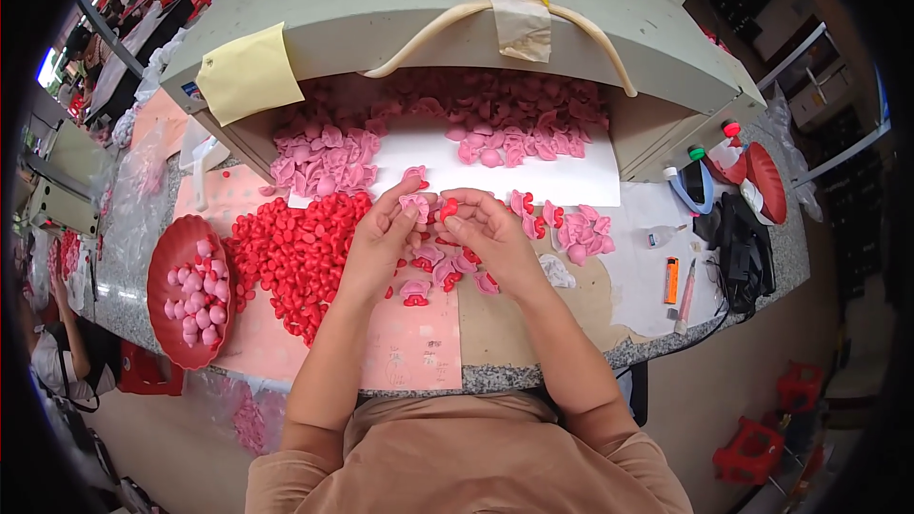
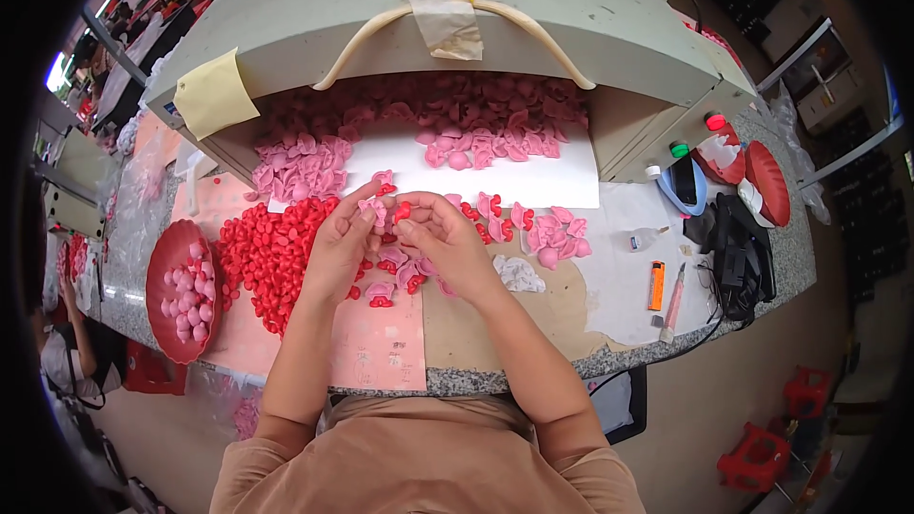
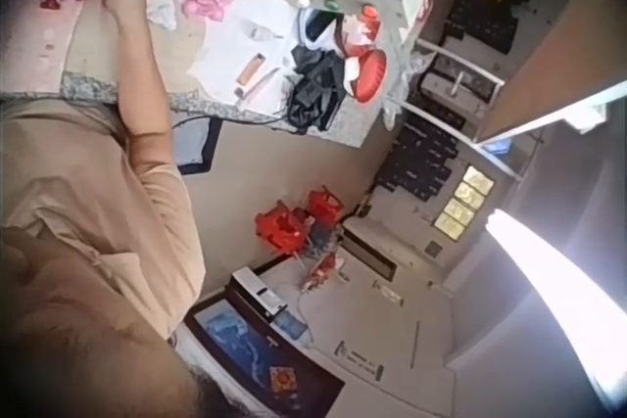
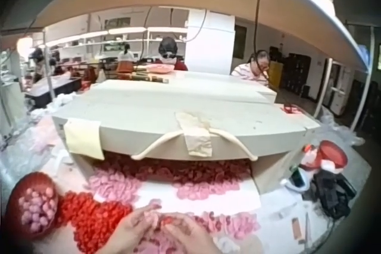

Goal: Sorting and handling small pink plastic toy components at a factory workbench.

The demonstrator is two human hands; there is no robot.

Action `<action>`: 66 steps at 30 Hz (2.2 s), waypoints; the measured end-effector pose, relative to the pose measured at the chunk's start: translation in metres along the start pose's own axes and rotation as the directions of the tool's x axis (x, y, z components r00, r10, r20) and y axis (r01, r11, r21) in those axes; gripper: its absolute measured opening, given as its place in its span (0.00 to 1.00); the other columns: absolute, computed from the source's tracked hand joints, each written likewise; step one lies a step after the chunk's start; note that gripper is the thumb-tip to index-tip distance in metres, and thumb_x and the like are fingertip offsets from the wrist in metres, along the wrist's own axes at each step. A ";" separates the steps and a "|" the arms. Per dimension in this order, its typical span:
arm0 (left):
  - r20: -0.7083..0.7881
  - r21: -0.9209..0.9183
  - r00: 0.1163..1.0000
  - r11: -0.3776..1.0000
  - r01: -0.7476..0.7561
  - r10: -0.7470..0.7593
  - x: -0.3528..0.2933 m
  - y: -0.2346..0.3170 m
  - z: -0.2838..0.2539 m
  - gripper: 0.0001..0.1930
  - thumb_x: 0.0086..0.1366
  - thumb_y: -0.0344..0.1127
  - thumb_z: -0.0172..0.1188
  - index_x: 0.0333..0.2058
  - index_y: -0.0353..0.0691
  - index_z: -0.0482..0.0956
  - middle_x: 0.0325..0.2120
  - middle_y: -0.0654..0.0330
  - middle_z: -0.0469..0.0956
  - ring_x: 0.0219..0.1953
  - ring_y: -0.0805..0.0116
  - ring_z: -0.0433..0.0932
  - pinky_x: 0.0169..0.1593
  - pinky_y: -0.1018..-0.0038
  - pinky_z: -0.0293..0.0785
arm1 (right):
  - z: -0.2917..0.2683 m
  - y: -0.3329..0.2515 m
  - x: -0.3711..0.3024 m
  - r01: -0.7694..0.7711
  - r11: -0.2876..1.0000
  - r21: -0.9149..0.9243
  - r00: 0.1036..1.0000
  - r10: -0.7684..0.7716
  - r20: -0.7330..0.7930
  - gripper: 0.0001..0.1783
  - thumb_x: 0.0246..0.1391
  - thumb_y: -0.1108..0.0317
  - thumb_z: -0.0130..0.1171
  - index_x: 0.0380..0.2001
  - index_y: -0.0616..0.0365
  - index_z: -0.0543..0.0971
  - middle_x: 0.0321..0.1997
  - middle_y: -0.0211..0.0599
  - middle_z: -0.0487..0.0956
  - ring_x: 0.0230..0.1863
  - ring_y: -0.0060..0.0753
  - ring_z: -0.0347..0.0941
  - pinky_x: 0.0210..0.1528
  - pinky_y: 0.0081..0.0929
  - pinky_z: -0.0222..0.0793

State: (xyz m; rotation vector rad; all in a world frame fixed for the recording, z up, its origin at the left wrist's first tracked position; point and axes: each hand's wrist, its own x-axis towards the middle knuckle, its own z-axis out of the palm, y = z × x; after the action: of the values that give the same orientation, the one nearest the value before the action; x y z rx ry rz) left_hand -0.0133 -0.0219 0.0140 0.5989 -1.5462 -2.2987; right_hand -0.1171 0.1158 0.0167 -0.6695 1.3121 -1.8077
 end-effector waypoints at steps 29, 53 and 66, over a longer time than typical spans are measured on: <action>0.152 0.816 0.920 0.479 -0.324 0.362 -0.006 -0.002 0.006 0.12 0.69 0.37 0.47 0.34 0.32 0.67 0.25 0.46 0.72 0.32 0.48 0.73 0.35 0.59 0.68 | 0.001 0.019 0.003 0.013 0.994 -0.106 1.000 -0.015 -0.018 0.14 0.58 0.75 0.52 0.48 0.65 0.70 0.45 0.34 0.74 0.47 0.22 0.72 0.51 0.21 0.71; 0.426 0.737 0.832 0.398 -0.547 0.356 -0.016 0.014 0.000 0.12 0.68 0.37 0.44 0.32 0.32 0.70 0.26 0.47 0.71 0.32 0.47 0.71 0.38 0.59 0.66 | -0.007 0.004 -0.006 0.004 0.940 -0.342 0.968 0.082 0.237 0.10 0.61 0.66 0.48 0.39 0.61 0.70 0.34 0.29 0.69 0.35 0.19 0.71 0.34 0.19 0.71; 0.391 0.722 0.809 0.400 -0.565 0.438 -0.016 0.011 0.004 0.13 0.68 0.36 0.43 0.32 0.32 0.68 0.24 0.48 0.70 0.29 0.47 0.70 0.34 0.59 0.66 | 0.009 0.013 -0.008 0.018 0.991 -0.132 0.993 -0.002 0.118 0.12 0.61 0.62 0.51 0.41 0.59 0.70 0.27 0.24 0.69 0.27 0.13 0.66 0.30 0.13 0.64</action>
State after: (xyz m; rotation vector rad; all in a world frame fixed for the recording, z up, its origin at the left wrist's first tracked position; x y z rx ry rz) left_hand -0.0011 -0.0146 0.0282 0.0726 -2.4408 -1.0693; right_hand -0.1020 0.1163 0.0079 -0.8434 1.3604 -1.6730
